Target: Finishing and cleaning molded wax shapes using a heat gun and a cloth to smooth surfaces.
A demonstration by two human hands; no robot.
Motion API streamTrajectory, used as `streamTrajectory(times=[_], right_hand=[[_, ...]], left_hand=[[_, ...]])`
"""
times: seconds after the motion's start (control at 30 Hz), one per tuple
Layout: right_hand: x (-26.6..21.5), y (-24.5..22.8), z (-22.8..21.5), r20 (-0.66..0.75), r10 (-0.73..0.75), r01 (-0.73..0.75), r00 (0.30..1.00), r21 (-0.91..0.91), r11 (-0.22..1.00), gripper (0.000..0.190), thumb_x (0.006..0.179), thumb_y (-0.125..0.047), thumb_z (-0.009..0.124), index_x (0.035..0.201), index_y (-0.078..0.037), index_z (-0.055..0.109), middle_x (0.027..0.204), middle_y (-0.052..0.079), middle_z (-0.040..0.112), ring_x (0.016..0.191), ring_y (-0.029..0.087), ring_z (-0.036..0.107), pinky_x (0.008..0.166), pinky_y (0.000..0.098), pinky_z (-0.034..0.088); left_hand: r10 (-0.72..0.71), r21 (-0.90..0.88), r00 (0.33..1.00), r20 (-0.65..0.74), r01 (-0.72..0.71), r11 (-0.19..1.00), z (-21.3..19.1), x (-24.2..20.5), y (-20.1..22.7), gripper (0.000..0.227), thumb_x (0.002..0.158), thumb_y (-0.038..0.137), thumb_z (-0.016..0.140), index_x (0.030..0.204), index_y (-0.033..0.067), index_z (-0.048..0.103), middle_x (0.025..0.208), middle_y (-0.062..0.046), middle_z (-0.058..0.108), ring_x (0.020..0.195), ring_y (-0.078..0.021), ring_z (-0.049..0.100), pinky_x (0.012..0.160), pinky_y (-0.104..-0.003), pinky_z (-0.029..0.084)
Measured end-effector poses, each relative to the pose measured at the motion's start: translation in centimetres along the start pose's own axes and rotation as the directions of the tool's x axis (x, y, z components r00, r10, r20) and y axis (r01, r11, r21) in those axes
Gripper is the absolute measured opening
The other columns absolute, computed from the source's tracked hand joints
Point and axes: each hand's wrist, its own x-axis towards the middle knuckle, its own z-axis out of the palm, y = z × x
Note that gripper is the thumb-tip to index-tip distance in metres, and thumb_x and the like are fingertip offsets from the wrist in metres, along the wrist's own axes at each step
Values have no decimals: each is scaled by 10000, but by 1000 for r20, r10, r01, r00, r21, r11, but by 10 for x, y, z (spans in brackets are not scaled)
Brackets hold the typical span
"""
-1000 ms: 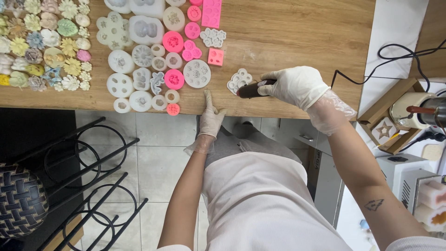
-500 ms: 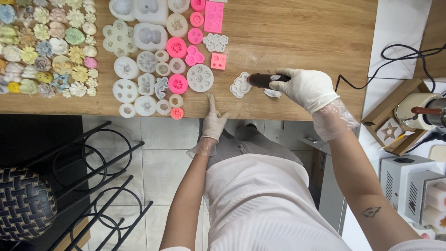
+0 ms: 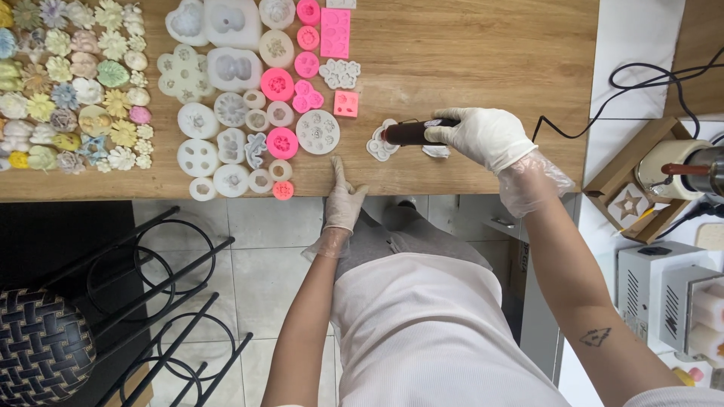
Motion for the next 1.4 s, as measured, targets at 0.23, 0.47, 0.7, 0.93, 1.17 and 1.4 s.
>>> streamTrajectory(times=[0.23, 0.47, 0.7, 0.93, 1.17, 1.4], right_hand=[[4, -4, -3, -56, 32, -33, 998, -15, 999, 627, 883, -683, 619, 1381, -304, 658, 1121, 114, 758, 1039, 324, 707, 898, 419, 546], [3, -14, -11, -57, 68, -72, 996, -85, 994, 624, 907, -693, 600, 1391, -302, 651, 1120, 122, 758, 1054, 338, 701, 902, 436, 541], [6, -5, -7, -37, 12, -9, 999, 69, 998, 598, 868, -673, 634, 1331, -299, 695, 1147, 109, 748, 1086, 317, 690, 932, 411, 531], [11, -10, -9, -72, 45, -36, 996, 121, 992, 616, 854, -672, 641, 1338, -295, 684, 1183, 104, 740, 1119, 311, 680, 948, 413, 525], [12, -11, -17, -48, -25, 33, 999, 171, 985, 588, 871, -667, 631, 1323, -296, 697, 1183, 102, 739, 1113, 318, 676, 945, 410, 520], [25, -2, -9, -131, -23, 43, 991, 155, 987, 583, 879, -673, 618, 1314, -294, 706, 1172, 102, 743, 1099, 320, 689, 930, 407, 533]], left_hand=[[-29, 3, 1000, -7, 29, 1000, 2, 1, -3, 1146, 832, 102, 806, 1664, 156, 20, 641, 10, 394, 540, -142, 414, 620, -311, 509], [-53, 24, 999, 10, 53, 998, -2, -1, 3, 1143, 837, 128, 799, 1667, 165, 14, 645, 2, 416, 552, -154, 461, 642, -331, 529], [-46, 9, 999, 8, 46, 999, -6, -2, 9, 1127, 837, 133, 793, 1659, 161, 22, 647, 0, 426, 550, -147, 467, 646, -333, 528], [-42, 10, 999, -10, 42, 999, 2, 1, 3, 1124, 839, 127, 789, 1666, 165, 29, 641, 9, 414, 555, -138, 445, 648, -317, 529], [-61, 21, 998, 2, 61, 998, -5, -2, 10, 1134, 836, 129, 800, 1666, 172, 29, 639, 0, 438, 552, -143, 460, 653, -312, 527], [-50, 45, 999, -17, 51, 998, 1, 3, 1, 1144, 828, 137, 813, 1656, 168, 25, 621, 8, 450, 541, -138, 471, 646, -320, 525]])
